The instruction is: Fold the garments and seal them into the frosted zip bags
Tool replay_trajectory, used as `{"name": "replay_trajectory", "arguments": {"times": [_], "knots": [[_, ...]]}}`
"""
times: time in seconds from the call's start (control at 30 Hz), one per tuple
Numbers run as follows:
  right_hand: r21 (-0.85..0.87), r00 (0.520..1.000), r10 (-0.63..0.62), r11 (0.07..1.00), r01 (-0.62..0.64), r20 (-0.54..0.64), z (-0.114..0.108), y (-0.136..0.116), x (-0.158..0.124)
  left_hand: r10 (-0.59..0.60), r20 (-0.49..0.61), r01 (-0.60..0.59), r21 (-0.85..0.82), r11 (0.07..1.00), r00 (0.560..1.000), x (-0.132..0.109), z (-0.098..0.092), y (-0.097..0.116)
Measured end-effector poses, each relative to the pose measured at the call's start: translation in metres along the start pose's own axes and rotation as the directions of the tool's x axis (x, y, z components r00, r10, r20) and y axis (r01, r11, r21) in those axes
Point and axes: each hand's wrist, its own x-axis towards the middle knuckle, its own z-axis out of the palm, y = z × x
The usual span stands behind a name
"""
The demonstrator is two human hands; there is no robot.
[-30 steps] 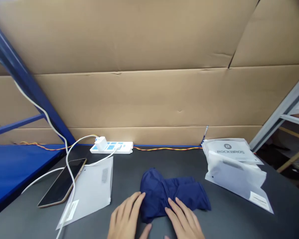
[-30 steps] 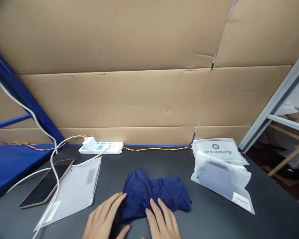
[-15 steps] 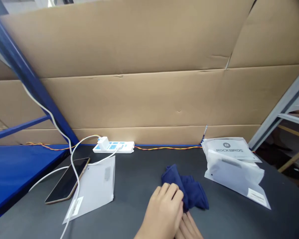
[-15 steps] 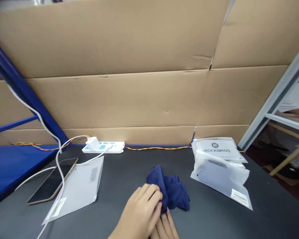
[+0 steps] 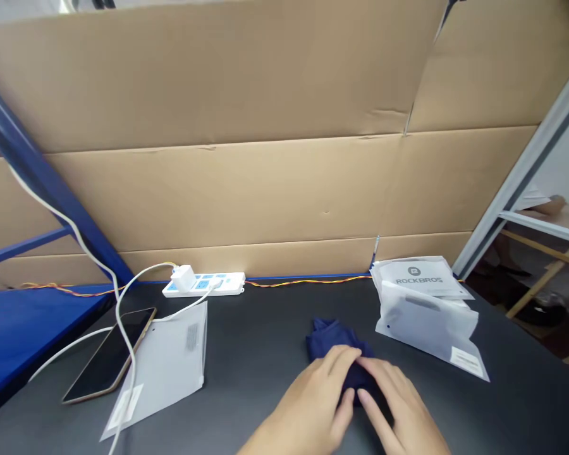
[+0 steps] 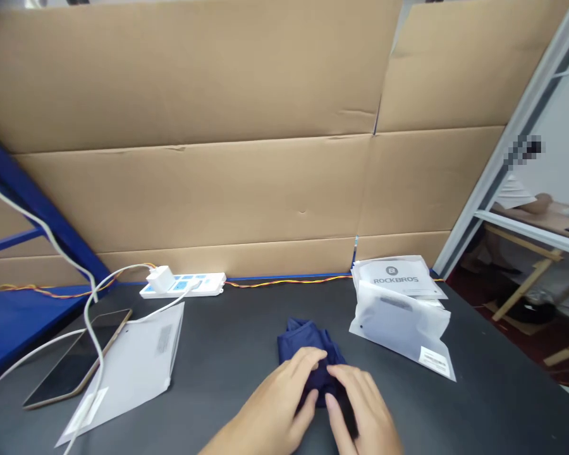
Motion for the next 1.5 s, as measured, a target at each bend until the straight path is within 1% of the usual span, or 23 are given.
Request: {"name": "replay_trajectory", "arguments": {"times": [0.07, 0.13, 0.23, 0.3, 0.33, 0.37, 0.4, 0.47, 0.57, 0.67, 0.73, 0.8, 0.87, 0.9, 0.97, 1.03, 1.13, 1.17, 1.23, 1.3, 1.33, 1.43, 1.5], "knots": [[-0.074, 0.989, -0.016, 0.997, 0.027, 0.145, -0.002, 0.001, 0.015, 0.022, 0.014, -0.022, 0.006, 1.000, 1.000, -0.011, -0.020, -0.010], [-0.109, 0.967, 0.000, 0.994, 0.029, 0.255, -0.004, 0.004, 0.027, 0.017, 0.050, -0.022, 0.106, 0.994, 0.999, -0.030, -0.048, -0.035], [-0.111, 0.946, 0.081, 0.993, -0.048, 0.315, -0.008, 0.013, 0.040, -0.118, -0.020, 0.118, 0.295, 0.948, 0.993, -0.072, -0.098, -0.097], [-0.104, 0.939, 0.106, 0.992, -0.075, 0.328, -0.012, 0.019, 0.048, -0.240, -0.105, 0.262, 0.390, 0.882, 0.965, -0.102, -0.128, -0.141], [-0.100, 0.935, 0.114, 0.991, -0.085, 0.336, -0.013, 0.022, 0.052, -0.291, -0.098, 0.304, 0.423, 0.853, 0.952, -0.115, -0.140, -0.160], [-0.097, 0.928, 0.128, 0.990, -0.100, 0.350, -0.014, 0.025, 0.058, -0.321, -0.110, 0.335, 0.451, 0.827, 0.940, -0.125, -0.150, -0.176], [-0.098, 0.916, 0.152, 0.987, -0.124, 0.371, -0.014, 0.028, 0.064, -0.349, -0.092, 0.351, 0.457, 0.818, 0.933, -0.132, -0.157, -0.187], [-0.120, 0.876, 0.227, 0.974, -0.194, 0.427, -0.014, 0.032, 0.079, -0.373, -0.043, 0.353, 0.439, 0.826, 0.927, -0.137, -0.165, -0.198], [-0.153, 0.771, 0.307, 0.951, -0.268, 0.558, -0.011, 0.037, 0.105, -0.326, 0.023, 0.290, 0.403, 0.868, 0.945, -0.124, -0.161, -0.193], [-0.114, 0.674, 0.270, 0.957, -0.267, 0.687, -0.006, 0.038, 0.130, -0.228, 0.059, 0.191, 0.369, 0.910, 0.972, -0.095, -0.145, -0.177], [-0.062, 0.642, 0.218, 0.965, -0.256, 0.736, -0.002, 0.036, 0.144, -0.180, 0.078, 0.145, 0.327, 0.934, 0.981, -0.073, -0.127, -0.164], [0.000, 0.649, 0.169, 0.968, -0.251, 0.741, 0.004, 0.034, 0.153, -0.145, 0.098, 0.111, 0.294, 0.949, 0.985, -0.051, -0.108, -0.148], [0.063, 0.691, 0.141, 0.963, -0.262, 0.709, 0.009, 0.034, 0.158, -0.107, 0.121, 0.073, 0.258, 0.963, 0.987, -0.032, -0.092, -0.134], [0.093, 0.712, 0.135, 0.958, -0.271, 0.689, 0.011, 0.035, 0.158, -0.087, 0.138, 0.053, 0.234, 0.971, 0.987, -0.025, -0.087, -0.129], [0.141, 0.730, 0.133, 0.943, -0.301, 0.670, 0.015, 0.039, 0.156, -0.058, 0.154, 0.030, 0.178, 0.984, 0.986, -0.018, -0.086, -0.124], [0.217, 0.734, 0.148, 0.901, -0.377, 0.663, 0.016, 0.045, 0.151, -0.078, 0.133, 0.059, 0.141, 0.988, 0.988, -0.021, -0.093, -0.129], [0.370, 0.733, 0.153, 0.784, -0.498, 0.663, 0.015, 0.053, 0.146, -0.187, 0.083, 0.174, 0.143, 0.974, 0.979, -0.033, -0.107, -0.148], [0.408, 0.724, 0.141, 0.747, -0.525, 0.675, 0.014, 0.055, 0.145, -0.214, 0.086, 0.200, 0.153, 0.968, 0.973, -0.037, -0.110, -0.153], [0.436, 0.688, 0.109, 0.701, -0.565, 0.717, 0.013, 0.058, 0.146, -0.223, 0.111, 0.202, 0.176, 0.963, 0.968, -0.039, -0.111, -0.160], [0.446, 0.662, 0.102, 0.663, -0.601, 0.742, 0.013, 0.058, 0.147, -0.188, 0.121, 0.160, 0.210, 0.965, 0.975, -0.037, -0.106, -0.157], [0.455, 0.663, 0.108, 0.646, -0.613, 0.741, 0.013, 0.057, 0.147, -0.165, 0.120, 0.134, 0.232, 0.963, 0.979, -0.035, -0.102, -0.153], [0.512, 0.712, 0.181, 0.578, -0.635, 0.679, 0.018, 0.052, 0.146, -0.099, 0.153, 0.057, 0.259, 0.964, 0.983, -0.028, -0.089, -0.133], [0.566, 0.737, 0.254, 0.503, -0.654, 0.626, 0.023, 0.045, 0.144, -0.036, 0.178, -0.007, 0.236, 0.972, 0.983, -0.026, -0.080, -0.120]]}}
